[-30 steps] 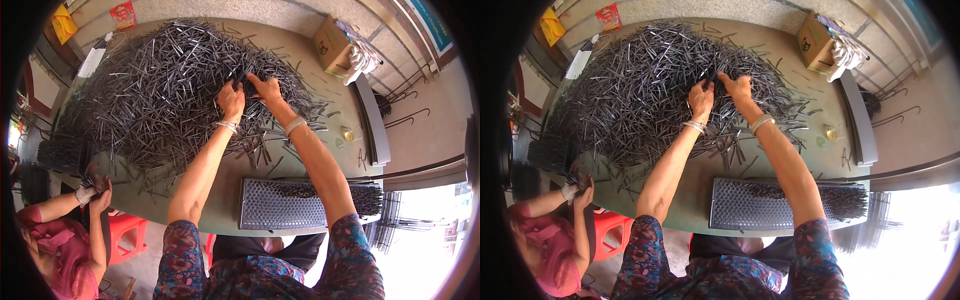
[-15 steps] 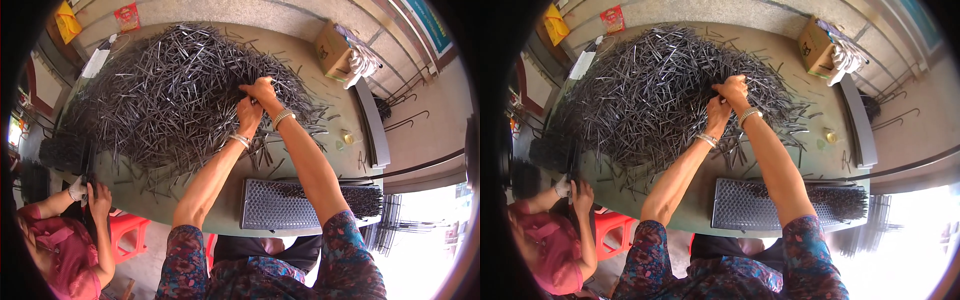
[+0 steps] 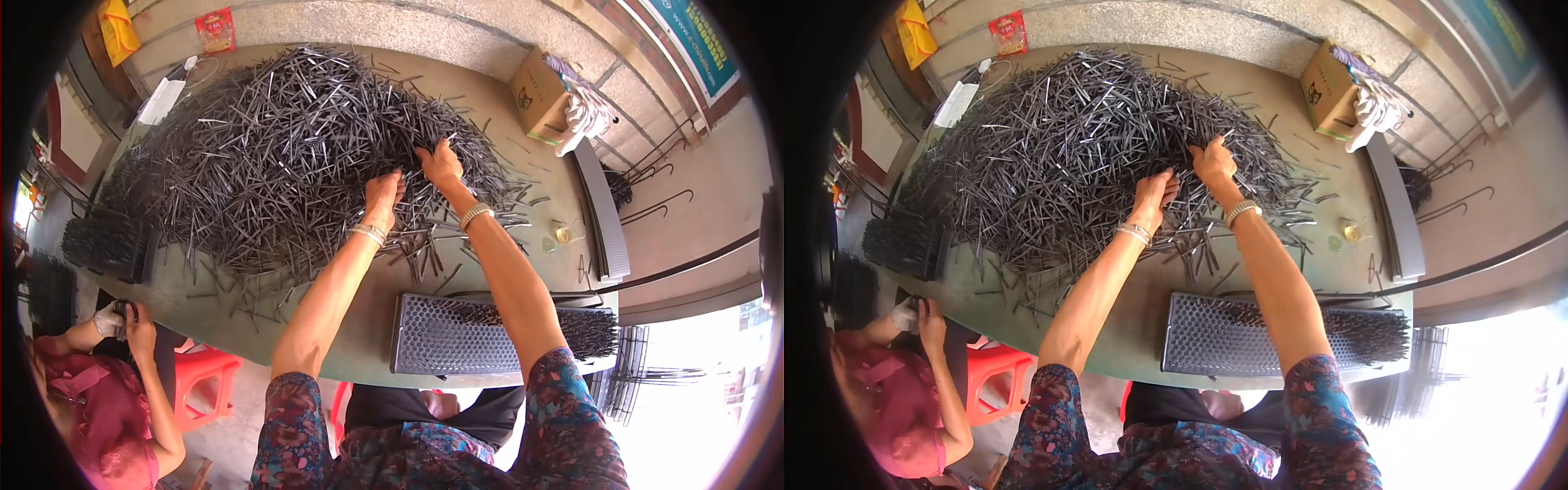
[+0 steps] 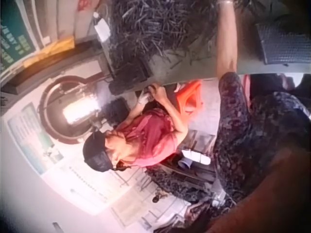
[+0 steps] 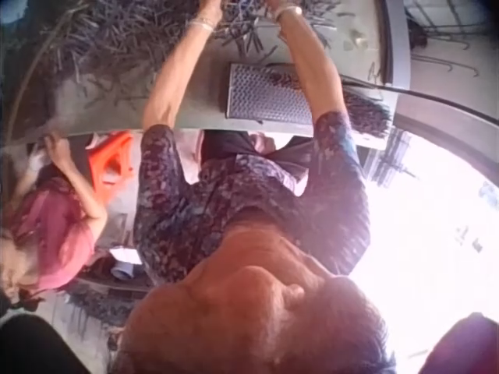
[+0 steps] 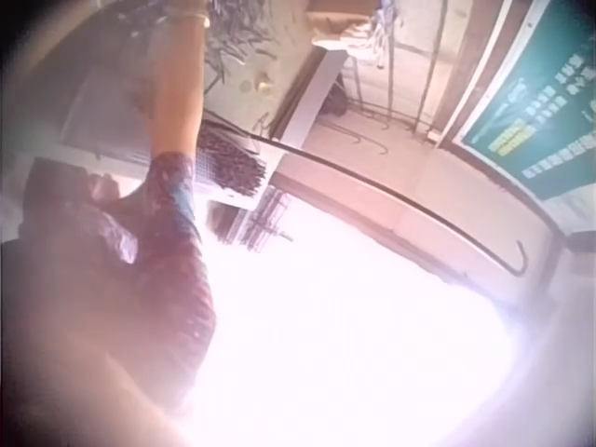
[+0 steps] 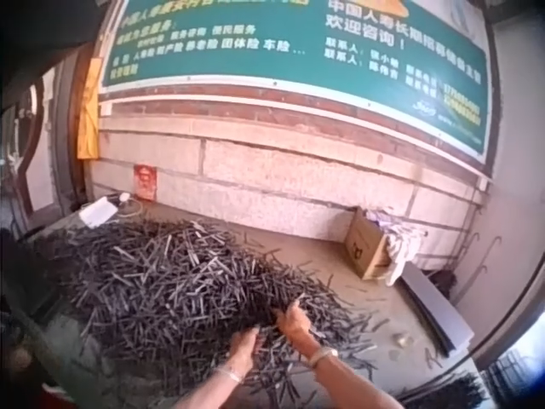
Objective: The recorder is picking up metal hooks from a large pile and inserting them into a perforated template board.
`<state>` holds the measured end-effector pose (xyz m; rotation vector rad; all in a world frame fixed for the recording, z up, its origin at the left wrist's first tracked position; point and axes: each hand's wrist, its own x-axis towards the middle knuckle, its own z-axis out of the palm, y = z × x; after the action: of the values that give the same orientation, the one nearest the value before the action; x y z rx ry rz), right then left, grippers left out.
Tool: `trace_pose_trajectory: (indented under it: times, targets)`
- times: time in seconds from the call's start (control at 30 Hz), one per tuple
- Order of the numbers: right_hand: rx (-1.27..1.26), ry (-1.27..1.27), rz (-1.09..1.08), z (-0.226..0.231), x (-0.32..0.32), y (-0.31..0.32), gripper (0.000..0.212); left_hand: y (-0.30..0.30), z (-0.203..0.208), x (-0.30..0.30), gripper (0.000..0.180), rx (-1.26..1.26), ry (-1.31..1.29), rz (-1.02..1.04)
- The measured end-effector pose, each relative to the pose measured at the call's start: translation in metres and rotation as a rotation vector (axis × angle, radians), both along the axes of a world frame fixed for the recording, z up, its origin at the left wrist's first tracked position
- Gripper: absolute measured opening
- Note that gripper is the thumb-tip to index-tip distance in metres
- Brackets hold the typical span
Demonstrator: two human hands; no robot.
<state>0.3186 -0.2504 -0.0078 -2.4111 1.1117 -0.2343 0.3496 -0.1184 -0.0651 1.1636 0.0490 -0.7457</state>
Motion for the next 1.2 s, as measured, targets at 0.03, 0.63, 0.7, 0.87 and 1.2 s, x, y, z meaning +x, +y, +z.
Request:
trace_pose_trajectory:
  times: [0.03, 0.63, 0.7, 0.87, 1.2]
  targets:
    - [-0.047, -0.028, 0.029, -0.001, -0.004, -0.001, 0.065, -0.002, 0.000, 0.002, 0.027, 0.016, -0.040, -0.003]
    - [-0.554, 0.085, 0.414, -0.006, -0.090, 0.068, 0.041, -0.021, -0.011, 0.002, 0.084, -0.106, 0.159, -0.182]
    - [-0.626, 0.073, 0.511, -0.005, -0.092, 0.097, 0.047, 0.002, -0.040, 0.015, 0.085, -0.056, 0.080, -0.047]
    - [-0.789, 0.200, 0.646, 0.005, -0.134, 0.091, 0.058, 0.004, 0.013, -0.061, 0.085, -0.040, 0.225, 0.041]
    - [-0.931, 0.068, 0.757, 0.013, -0.137, 0.115, 0.054, 0.043, 0.028, -0.063, 0.089, -0.470, 0.439, 0.015]
